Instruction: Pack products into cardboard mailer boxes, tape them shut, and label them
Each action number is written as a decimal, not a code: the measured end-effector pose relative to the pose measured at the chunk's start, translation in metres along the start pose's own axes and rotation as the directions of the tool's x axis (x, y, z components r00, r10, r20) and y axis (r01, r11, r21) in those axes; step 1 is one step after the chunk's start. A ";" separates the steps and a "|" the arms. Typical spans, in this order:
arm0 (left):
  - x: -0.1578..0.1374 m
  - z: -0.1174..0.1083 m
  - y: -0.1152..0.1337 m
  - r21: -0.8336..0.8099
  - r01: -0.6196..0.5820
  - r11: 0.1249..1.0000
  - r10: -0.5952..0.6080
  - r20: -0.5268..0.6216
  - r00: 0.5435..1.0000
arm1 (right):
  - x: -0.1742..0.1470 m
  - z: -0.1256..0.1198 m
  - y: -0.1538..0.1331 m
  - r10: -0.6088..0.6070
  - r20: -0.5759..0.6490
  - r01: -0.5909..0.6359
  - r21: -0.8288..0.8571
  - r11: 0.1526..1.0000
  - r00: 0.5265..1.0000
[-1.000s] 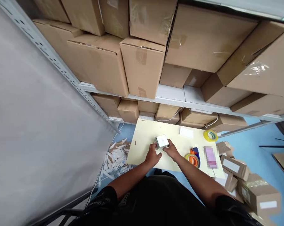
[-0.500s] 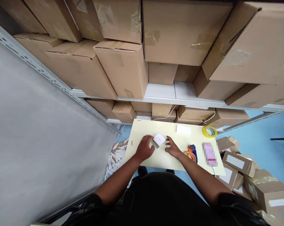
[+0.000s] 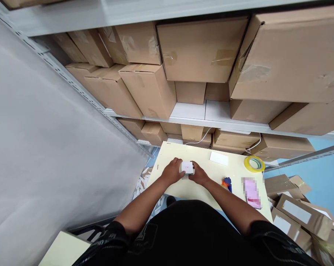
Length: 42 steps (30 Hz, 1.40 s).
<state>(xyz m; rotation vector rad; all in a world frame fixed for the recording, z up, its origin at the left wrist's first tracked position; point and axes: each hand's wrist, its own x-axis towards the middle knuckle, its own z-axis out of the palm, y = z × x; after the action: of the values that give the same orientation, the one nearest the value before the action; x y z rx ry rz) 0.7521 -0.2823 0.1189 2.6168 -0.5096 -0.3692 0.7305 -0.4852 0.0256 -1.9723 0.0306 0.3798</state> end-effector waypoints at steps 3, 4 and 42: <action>0.015 -0.016 0.006 0.233 -0.259 0.937 0.232 0.137 0.963 | -0.001 0.001 -0.002 -0.017 0.010 0.018 -0.095 0.995 1.000; 0.020 -0.021 0.008 0.283 -0.323 0.903 0.273 0.201 0.941 | -0.001 0.003 -0.003 -0.016 0.012 0.017 -0.124 0.992 1.000; 0.037 -0.005 -0.026 -0.350 -0.183 0.918 0.234 0.108 0.966 | -0.031 0.021 -0.048 0.218 -0.306 -0.235 -0.020 0.972 0.927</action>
<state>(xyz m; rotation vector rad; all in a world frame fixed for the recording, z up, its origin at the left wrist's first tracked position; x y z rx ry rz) 0.7947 -0.2744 0.1045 2.1892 -0.7026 -0.5325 0.7051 -0.4510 0.0689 -2.0738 0.4529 0.2250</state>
